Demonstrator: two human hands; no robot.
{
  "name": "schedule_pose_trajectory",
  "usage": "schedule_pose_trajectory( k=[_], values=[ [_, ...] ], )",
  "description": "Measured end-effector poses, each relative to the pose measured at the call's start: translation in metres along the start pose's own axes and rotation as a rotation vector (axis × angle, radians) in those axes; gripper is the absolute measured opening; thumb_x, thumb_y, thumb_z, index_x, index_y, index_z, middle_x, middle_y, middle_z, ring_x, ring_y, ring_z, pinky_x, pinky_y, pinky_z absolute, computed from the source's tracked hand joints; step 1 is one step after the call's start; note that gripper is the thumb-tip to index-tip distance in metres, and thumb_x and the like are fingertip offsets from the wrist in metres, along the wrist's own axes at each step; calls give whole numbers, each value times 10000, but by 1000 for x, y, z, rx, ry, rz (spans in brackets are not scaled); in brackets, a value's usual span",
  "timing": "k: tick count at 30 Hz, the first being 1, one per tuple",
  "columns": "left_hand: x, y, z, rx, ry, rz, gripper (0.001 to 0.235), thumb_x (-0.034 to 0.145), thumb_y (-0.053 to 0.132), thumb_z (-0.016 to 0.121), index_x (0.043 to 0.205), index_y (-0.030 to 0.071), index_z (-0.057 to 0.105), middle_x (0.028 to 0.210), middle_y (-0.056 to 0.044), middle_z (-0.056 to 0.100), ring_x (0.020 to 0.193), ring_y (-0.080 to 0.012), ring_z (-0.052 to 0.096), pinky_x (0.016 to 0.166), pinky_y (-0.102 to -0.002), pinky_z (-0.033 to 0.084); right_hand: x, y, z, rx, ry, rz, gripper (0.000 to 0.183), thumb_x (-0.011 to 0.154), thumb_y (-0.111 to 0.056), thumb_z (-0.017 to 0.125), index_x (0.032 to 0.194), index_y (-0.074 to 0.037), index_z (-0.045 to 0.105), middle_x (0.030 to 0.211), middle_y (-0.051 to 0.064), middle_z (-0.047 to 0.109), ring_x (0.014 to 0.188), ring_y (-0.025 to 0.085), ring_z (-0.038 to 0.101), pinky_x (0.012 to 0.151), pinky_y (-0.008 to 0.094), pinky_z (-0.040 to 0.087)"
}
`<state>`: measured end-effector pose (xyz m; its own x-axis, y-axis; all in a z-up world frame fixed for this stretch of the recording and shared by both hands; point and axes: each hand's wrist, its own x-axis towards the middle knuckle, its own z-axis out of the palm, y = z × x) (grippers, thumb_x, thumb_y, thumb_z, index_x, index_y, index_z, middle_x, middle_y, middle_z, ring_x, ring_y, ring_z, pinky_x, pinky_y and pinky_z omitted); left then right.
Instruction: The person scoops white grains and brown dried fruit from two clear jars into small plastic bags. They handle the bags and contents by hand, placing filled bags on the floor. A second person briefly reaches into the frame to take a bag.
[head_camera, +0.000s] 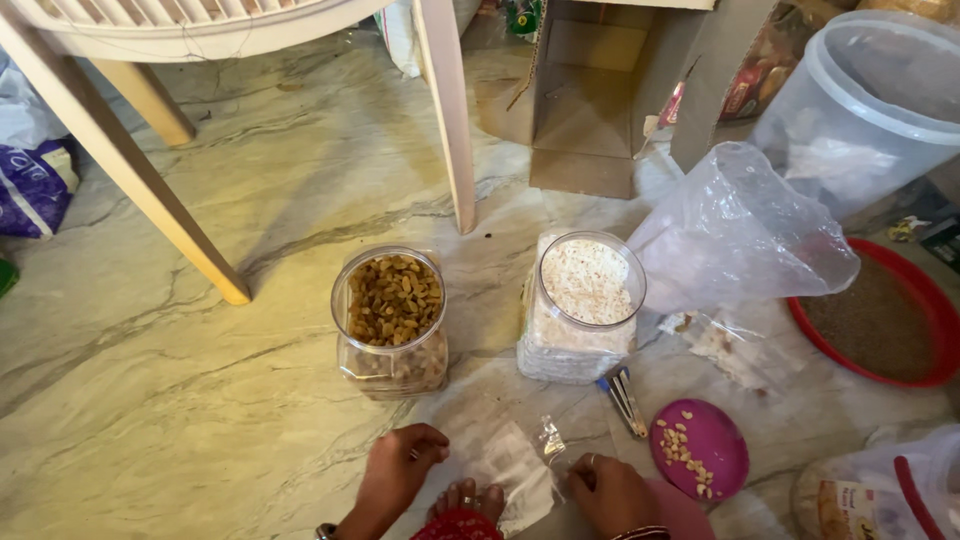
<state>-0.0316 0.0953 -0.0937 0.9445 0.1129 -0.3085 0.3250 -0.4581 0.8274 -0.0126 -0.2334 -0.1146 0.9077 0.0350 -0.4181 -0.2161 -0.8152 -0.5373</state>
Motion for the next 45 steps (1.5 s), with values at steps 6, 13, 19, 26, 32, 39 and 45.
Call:
schedule_pose_trajectory(
  k=[6, 13, 19, 26, 32, 39, 45],
  values=[
    [-3, 6, -5, -107, -1, -92, 234, 791, 128, 812, 1012, 55, 795, 800, -82, 815, 725, -162, 743, 680, -289, 583, -17, -34, -15, -36, 74, 44, 592, 769, -388, 822, 1284, -179, 619, 955, 64, 753, 850, 233, 757, 779, 397, 593],
    [-14, 36, -9, -96, -243, 214, 263, 738, -36, 771, 990, 32, 801, 863, -80, 816, 784, -107, 775, 719, -258, 624, -23, -60, -7, 195, 171, -619, 736, 636, -126, 925, 1293, -60, 601, 1292, 171, 629, 1167, 361, 629, 910, 402, 518],
    [-28, 82, -10, -246, -312, -182, 154, 856, 159, 816, 867, 6, 798, 672, -125, 698, 576, -197, 613, 527, -334, 444, -18, -60, 21, 970, -569, -260, 528, 857, -188, 821, 1337, -21, 678, 1267, 169, 699, 1229, 257, 667, 1084, 379, 522],
    [-33, 107, -7, -86, -96, 234, 141, 774, 186, 864, 808, 54, 829, 739, -49, 759, 743, -138, 684, 697, -327, 535, -6, -34, 19, 1201, -462, -73, 422, 912, -391, 728, 1197, -81, 761, 1038, 61, 790, 922, 145, 760, 801, 304, 615],
    [-40, 124, -8, -133, -209, 87, 144, 760, 196, 848, 847, 87, 812, 757, -51, 789, 745, -158, 751, 740, -320, 559, -15, -40, 18, 984, -148, -191, 143, 868, -90, 758, 893, 46, 793, 740, 95, 786, 688, 144, 729, 668, 297, 598],
    [-43, 122, 11, 45, -27, 331, 285, 873, 299, 769, 723, 57, 754, 649, -129, 728, 674, -289, 697, 707, -398, 537, -30, -55, 13, 846, -36, -236, 271, 937, -173, 719, 759, 27, 754, 628, 65, 709, 603, 115, 634, 596, 274, 514],
    [-45, 124, 8, 119, 88, 594, 170, 913, 214, 736, 871, 56, 787, 814, -130, 730, 823, -323, 679, 786, -438, 508, -32, -61, 2, 808, -1, -224, 149, 857, -138, 764, 748, -40, 789, 639, 58, 753, 624, 103, 669, 615, 274, 534]
  ],
)
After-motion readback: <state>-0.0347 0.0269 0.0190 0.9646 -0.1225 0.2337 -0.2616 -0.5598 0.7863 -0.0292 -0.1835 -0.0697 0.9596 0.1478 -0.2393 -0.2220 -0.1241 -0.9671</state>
